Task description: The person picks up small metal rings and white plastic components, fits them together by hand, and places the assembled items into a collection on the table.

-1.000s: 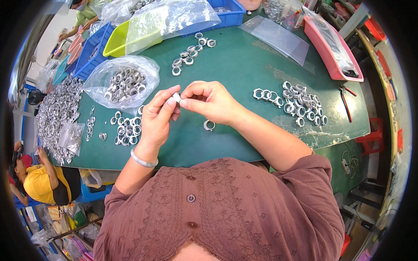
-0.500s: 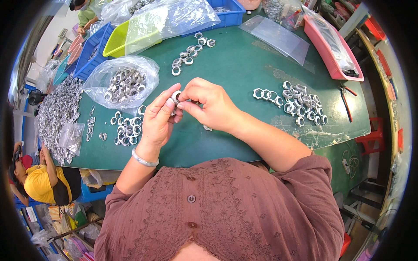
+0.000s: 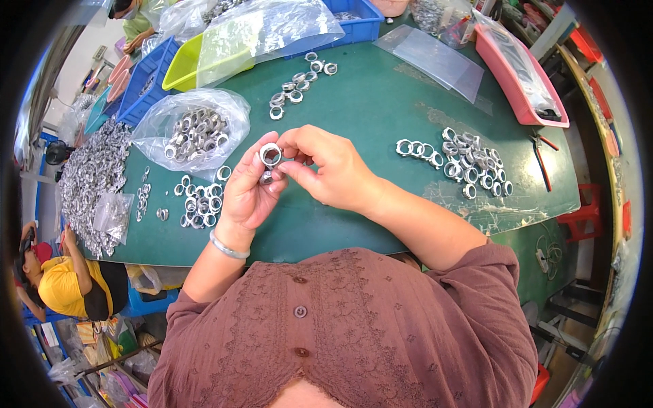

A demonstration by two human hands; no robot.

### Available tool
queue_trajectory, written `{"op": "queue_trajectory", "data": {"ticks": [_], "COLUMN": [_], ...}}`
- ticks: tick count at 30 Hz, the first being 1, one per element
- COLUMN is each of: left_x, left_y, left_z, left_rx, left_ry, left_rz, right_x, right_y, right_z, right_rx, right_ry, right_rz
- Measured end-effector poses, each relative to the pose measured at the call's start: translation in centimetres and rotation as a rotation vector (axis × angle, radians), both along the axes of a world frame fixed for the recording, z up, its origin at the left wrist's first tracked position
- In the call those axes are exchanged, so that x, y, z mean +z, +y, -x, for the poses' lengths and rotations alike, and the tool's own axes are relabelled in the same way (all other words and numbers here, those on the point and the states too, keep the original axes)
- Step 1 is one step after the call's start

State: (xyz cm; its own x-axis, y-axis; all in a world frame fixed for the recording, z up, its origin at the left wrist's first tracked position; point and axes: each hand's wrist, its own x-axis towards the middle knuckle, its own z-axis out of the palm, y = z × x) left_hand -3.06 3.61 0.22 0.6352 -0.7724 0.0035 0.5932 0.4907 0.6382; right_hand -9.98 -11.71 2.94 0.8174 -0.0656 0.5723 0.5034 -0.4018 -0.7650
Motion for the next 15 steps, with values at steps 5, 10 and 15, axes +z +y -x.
{"op": "queue_trajectory", "data": {"ticks": [5, 10, 15], "left_x": [-0.24, 0.05, 0.48], "left_y": [-0.3, -0.5, -0.52], "left_z": [-0.23, -0.05, 0.12], "left_rx": [-0.014, 0.011, 0.036], "left_ry": [0.19, 0.316, 0.365], "left_rz": [0.075, 0.044, -0.002], "right_x": [-0.19, -0.42, -0.47], "right_y": [-0.24, -0.34, -0.54], "right_z": [-0.17, -0.33, -0.37], "right_rx": [0.011, 0.018, 0.02], "right_ry": [0.017, 0.034, 0.069], "right_rz": [-0.022, -0.057, -0.08]}}
